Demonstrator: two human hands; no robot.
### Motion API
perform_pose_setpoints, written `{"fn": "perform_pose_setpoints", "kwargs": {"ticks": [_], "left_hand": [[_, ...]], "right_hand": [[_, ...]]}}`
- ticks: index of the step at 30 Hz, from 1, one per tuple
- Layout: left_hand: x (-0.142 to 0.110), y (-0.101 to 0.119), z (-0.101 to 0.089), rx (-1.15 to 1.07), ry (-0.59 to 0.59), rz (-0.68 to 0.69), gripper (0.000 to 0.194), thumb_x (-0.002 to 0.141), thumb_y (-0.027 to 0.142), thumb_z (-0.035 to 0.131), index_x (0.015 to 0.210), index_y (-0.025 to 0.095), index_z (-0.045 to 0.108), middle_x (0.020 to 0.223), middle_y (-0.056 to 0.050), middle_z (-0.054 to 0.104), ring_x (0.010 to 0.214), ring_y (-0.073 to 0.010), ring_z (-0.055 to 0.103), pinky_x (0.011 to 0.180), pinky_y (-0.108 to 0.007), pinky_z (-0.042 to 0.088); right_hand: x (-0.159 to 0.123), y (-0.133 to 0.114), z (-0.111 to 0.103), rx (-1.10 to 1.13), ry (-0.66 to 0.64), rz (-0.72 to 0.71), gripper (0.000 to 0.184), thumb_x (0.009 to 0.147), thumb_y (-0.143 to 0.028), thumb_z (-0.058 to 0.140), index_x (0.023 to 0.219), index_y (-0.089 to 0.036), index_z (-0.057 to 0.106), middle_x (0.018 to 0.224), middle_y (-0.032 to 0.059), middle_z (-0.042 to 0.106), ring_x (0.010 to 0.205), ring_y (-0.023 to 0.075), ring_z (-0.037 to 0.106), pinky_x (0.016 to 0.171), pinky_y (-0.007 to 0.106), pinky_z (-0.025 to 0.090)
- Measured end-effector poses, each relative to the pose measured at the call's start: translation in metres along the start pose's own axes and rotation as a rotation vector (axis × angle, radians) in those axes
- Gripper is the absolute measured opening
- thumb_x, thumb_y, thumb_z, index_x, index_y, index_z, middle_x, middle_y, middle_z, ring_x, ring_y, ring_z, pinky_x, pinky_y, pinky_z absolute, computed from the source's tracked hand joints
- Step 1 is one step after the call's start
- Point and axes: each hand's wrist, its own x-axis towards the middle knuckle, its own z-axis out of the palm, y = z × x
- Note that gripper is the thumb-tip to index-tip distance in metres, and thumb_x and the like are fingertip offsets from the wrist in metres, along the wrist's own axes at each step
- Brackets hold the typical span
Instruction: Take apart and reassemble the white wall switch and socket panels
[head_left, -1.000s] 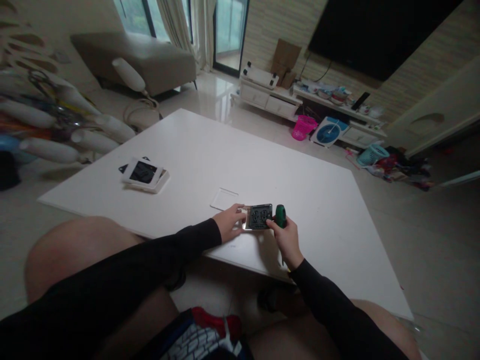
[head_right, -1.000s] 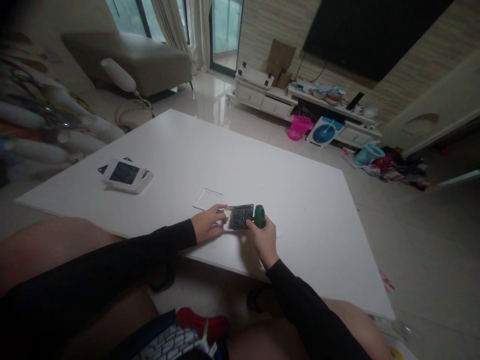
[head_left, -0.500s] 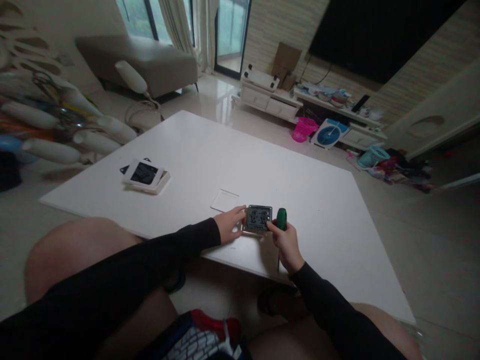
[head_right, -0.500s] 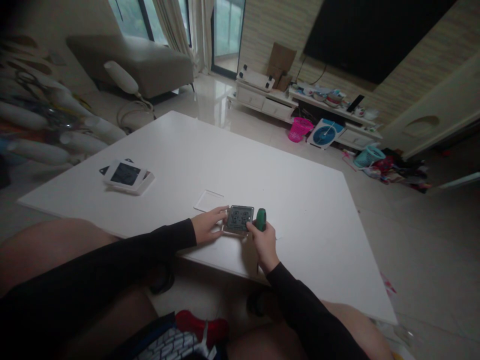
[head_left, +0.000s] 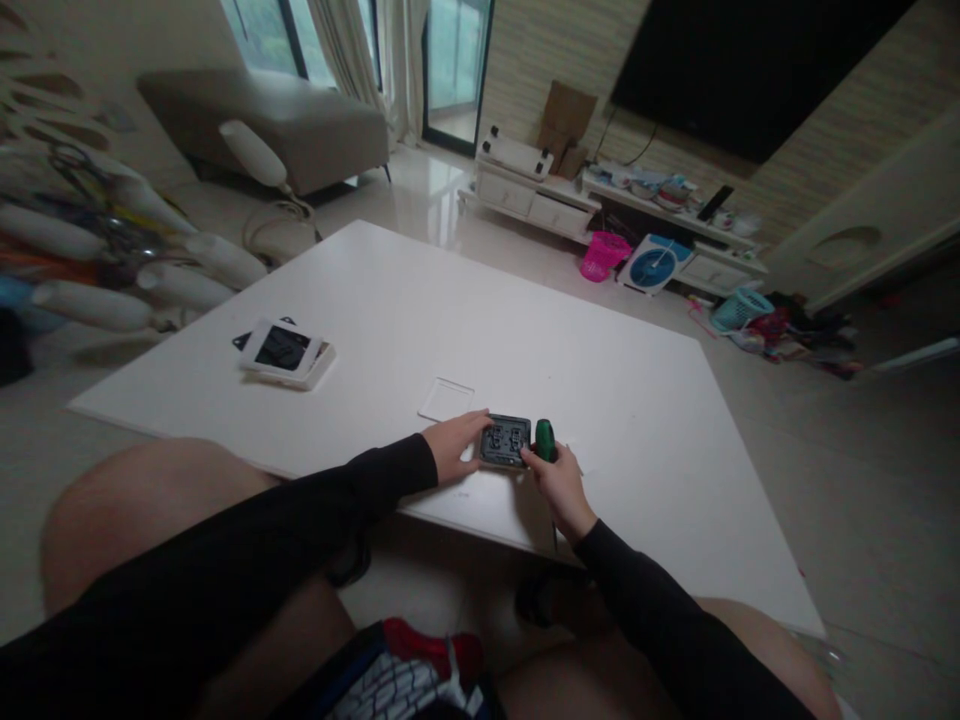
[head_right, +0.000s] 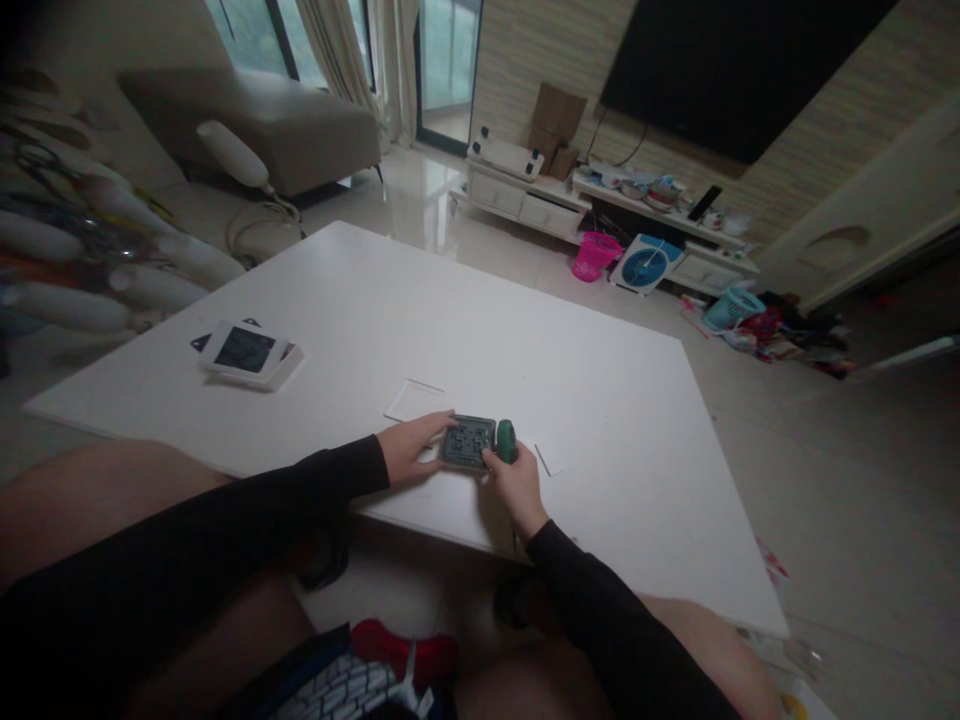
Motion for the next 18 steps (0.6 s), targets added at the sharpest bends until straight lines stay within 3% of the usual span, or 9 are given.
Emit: {"fn": "perform_pose_setpoints", "kwargs": {"ticks": [7, 18], "left_hand": [[0.0011, -0.0017, -0.0030, 0.088, -0.053, 0.007, 0.068, 0.081, 0.027, 0.075, 0.143, 0.012, 0.051, 0.161, -0.023, 0.044, 0.148, -0.0332, 0.048, 0.121, -0.047, 0.043], [-0.0013, -0.0038, -0.0017, 0.134, -0.058, 0.017, 0.068, 0.089, 0.037, 0.073, 0.149, 0.015, 0.049, 0.163, -0.022, 0.041, 0.146, -0.0335, 0.050, 0.119, -0.047, 0.045]], "right_hand": [[-0.0015, -0.0062, -0.0015, -0.149, 0.010, -0.120, 0.028, 0.069, -0.041, 0.074, 0.083, -0.017, 0.072, 0.078, 0.0050, 0.073, 0.074, 0.0226, 0.060, 0.070, 0.034, 0.045], [-0.0001, 0.0016, -0.0012, -0.211, 0.058, -0.128, 0.022, 0.071, -0.037, 0.066, 0.085, -0.023, 0.057, 0.078, -0.0001, 0.063, 0.074, 0.0215, 0.056, 0.070, 0.032, 0.042]]}}
